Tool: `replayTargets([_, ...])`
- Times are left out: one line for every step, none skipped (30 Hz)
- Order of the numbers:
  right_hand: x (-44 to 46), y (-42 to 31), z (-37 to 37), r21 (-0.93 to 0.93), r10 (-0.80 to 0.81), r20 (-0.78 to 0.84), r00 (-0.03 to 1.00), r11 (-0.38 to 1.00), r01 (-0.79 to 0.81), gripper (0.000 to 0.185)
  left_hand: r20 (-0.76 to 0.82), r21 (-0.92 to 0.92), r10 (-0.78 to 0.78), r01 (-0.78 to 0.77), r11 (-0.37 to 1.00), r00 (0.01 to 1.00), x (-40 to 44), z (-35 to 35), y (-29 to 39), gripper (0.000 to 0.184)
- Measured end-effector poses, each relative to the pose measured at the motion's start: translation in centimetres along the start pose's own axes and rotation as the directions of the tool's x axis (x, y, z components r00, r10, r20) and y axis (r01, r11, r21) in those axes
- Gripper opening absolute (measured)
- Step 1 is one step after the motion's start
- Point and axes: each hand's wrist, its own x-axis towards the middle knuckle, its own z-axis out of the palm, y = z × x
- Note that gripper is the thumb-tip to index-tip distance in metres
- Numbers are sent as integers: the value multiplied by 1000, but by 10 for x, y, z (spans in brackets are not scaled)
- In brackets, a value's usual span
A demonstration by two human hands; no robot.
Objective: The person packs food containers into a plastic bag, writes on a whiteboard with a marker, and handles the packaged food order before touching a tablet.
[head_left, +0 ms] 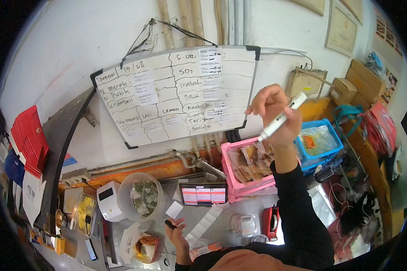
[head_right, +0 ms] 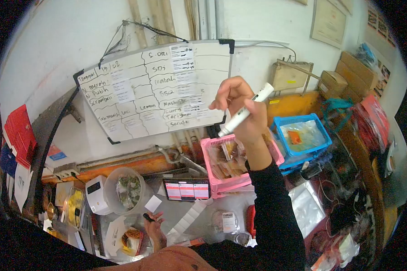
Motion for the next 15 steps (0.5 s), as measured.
replayTargets([1,8,-3,-53,-28,-35,999,998,26,54,-4,-6,-8,8,1000,1000,0,2,2,22])
replayTargets([5,16,-5,-125,-23,-77,997,992,13,51,-4,-5,-17,17,1000,1000,1,1,0,24])
replayTargets([8,25,-9,-197,-21,-119,993,980,-2,50,-2,-4,-27,27,1000,1000,3,-1,-2,26])
replayTargets([13,32,-11,-266,-23,-161,987,964,-21,49,-1,-3,-36,36,999,999,4,-2,-4,28])
replayTargets([20,39,-12,-324,-77,-178,981,946,16,47,-4,-7,-41,41,999,999,5,-1,-3,28])
replayTargets([27,45,-13,-380,-133,-192,972,924,51,45,-7,-11,-45,45,999,999,5,0,-1,29])
replayTargets([35,51,-13,-435,-188,-202,961,896,84,43,-10,-15,-48,48,999,999,5,1,-1,29])
replayTargets([43,55,-12,-469,-225,-205,952,877,107,40,-11,-13,-47,47,999,999,7,1,-1,28])
replayTargets([51,57,-11,-501,-262,-206,943,856,128,38,-13,-10,-46,45,999,999,7,1,-1,28])
replayTargets([58,60,-11,-533,-298,-207,932,833,148,35,-14,-8,-45,44,999,999,9,0,-1,27])
replayTargets([61,63,-16,-463,-284,-216,934,872,158,23,-21,6,-44,44,999,999,10,1,-1,25])
replayTargets([65,67,-18,-465,-307,-249,919,870,165,20,-27,20,-44,44,999,999,10,1,-1,24])
replayTargets([68,71,-19,-468,-329,-280,902,867,171,18,-33,34,-43,45,998,999,12,0,-1,23])
replayTargets([71,74,-21,-473,-351,-311,883,863,177,16,-33,50,-34,35,998,999,13,-1,-3,20])
replayTargets([73,77,-26,-461,-373,-306,876,863,207,16,-33,65,-26,28,997,999,15,-2,-5,17])
